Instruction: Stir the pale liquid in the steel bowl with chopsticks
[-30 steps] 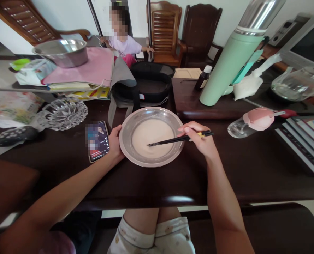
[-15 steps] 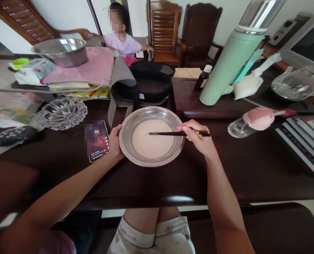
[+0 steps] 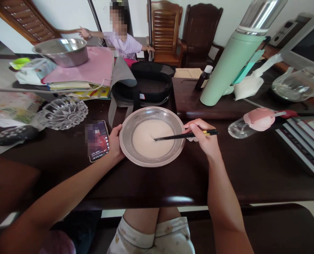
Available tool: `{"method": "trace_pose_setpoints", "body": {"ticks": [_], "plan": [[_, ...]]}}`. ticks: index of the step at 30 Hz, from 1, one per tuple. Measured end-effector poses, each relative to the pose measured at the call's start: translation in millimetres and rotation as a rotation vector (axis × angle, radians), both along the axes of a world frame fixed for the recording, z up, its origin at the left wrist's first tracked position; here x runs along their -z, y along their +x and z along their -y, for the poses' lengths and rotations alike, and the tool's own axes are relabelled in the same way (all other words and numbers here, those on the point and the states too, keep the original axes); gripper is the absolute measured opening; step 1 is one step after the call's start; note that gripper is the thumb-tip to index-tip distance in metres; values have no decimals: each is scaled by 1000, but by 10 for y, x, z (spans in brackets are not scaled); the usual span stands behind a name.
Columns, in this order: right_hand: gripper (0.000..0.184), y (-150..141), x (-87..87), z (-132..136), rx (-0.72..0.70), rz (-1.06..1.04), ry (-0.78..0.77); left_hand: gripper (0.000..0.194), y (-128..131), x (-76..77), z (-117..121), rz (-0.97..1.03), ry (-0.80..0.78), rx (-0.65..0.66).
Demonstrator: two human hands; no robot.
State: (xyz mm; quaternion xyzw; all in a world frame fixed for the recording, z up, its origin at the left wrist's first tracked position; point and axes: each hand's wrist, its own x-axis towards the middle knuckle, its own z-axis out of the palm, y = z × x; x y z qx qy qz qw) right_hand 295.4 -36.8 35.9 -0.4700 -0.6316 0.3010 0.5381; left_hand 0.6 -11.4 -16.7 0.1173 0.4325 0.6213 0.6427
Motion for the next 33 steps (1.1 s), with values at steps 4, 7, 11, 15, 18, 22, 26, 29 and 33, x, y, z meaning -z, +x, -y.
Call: {"method": "trace_pose_setpoints", "body": {"ticks": [4,7,11,15,18,22,26,29,33], "plan": [[41,-33,-3,-5,-81,44,-17,26,-1,6,-1,-2,9,-4],[39,-32,-5,-13,-62,71,7,28,-1,-8,3,-3,7,11],[33,9,19,-4,-20,-23,-2,27,6,-26,10,-9,4,13],[37,-27,14,-9,-107,33,0,25,11,-22,7,-1,15,-6],[39,-41,-4,-18,-71,99,17,25,8,-16,0,1,5,-12],[39,-8,-2,-8,22,23,-4,26,9,-19,-2,-11,2,-1],[40,-35,-13,-1,-71,31,-33,25,6,-10,-2,-9,-9,-9],[41,-46,-24,-4,-62,70,-24,25,-4,7,-6,6,-4,-6],[40,-3,-4,0,-1,12,-31,27,-9,11,-6,11,1,12]]}}
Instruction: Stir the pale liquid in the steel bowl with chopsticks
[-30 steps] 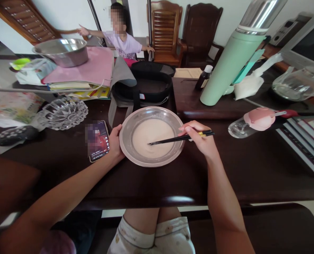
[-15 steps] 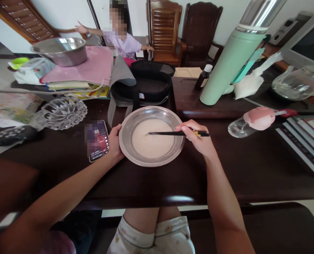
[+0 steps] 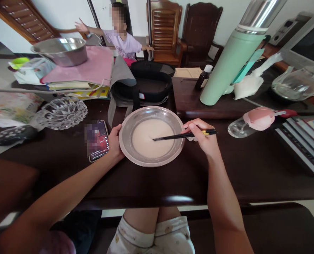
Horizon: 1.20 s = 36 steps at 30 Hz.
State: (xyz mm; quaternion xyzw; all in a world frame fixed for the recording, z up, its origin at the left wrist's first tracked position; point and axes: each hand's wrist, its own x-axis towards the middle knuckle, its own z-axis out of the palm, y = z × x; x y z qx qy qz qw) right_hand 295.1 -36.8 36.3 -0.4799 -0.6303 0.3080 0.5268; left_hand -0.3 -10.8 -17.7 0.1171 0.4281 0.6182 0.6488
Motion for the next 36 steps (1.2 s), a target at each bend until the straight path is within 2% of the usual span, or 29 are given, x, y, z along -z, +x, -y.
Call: {"method": "trace_pose_setpoints", "body": {"ticks": [5,7,11,16,19,22,27,32,36], "plan": [[40,-26,-13,-13,-89,60,10,26,12,-25,3,-17,4,-16],[40,-28,-19,-18,-61,80,25,26,15,-30,4,-8,0,-9],[39,8,0,-9,11,-6,10,27,16,-28,5,-6,-12,-5],[42,-27,-20,-14,-99,61,5,24,18,-39,6,1,-16,-17],[40,-26,-33,-17,-50,69,40,23,20,-46,5,3,-24,-21],[37,-1,-14,-5,-3,-11,23,24,20,-44,5,-2,-16,-24],[36,-31,-7,-5,-106,28,11,25,13,-30,7,1,-4,-7],[36,-4,-4,-9,-16,-2,29,26,13,-28,4,-11,-8,-10],[37,-6,1,-9,-72,-21,9,26,14,-41,7,-11,-7,-8]]}}
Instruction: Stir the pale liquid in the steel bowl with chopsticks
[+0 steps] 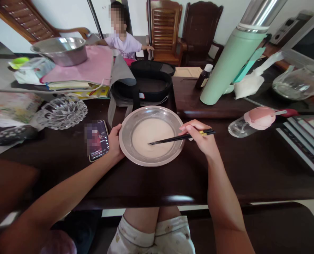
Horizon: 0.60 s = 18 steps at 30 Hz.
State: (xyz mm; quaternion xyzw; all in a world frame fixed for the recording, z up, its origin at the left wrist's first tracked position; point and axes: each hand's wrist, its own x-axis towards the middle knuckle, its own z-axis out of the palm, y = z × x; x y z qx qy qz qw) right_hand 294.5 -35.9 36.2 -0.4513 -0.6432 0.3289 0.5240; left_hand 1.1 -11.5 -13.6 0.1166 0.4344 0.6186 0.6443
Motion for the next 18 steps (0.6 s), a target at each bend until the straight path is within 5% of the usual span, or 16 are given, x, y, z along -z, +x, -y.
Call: {"method": "trace_pose_setpoints", "body": {"ticks": [8,14,18], "plan": [[35,12,2,9,70,-8,17,26,2,-12,2,-2,-9,7],[36,-31,-8,-6,-49,55,24,25,-2,8,-5,7,-7,-12],[36,16,6,-6,59,18,20,26,-5,22,-7,14,-1,5]]}}
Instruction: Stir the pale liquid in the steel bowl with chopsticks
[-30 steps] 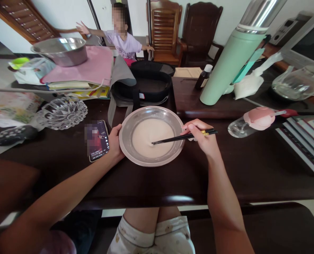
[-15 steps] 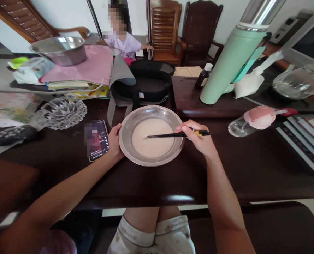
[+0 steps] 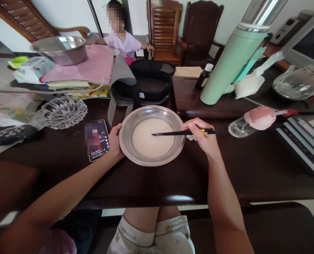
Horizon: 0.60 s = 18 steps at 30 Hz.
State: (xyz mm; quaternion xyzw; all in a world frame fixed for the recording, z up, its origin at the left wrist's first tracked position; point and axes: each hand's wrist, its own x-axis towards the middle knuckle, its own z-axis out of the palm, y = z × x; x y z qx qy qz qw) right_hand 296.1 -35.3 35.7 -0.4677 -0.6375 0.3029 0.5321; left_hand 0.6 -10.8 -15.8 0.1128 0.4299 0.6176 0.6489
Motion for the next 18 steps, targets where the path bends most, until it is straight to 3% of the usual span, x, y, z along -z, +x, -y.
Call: {"method": "trace_pose_setpoints", "body": {"ticks": [3,7,13,18], "plan": [[34,16,19,12,-27,-46,-21,27,4,-6,1,-10,4,-11],[37,-37,-6,3,-108,40,-15,26,8,-20,0,-17,-4,-15],[36,9,3,6,20,-11,11,26,-3,-3,5,-23,-13,-13],[38,-28,-2,11,-98,6,-27,25,-2,3,3,-19,0,-18]]}}
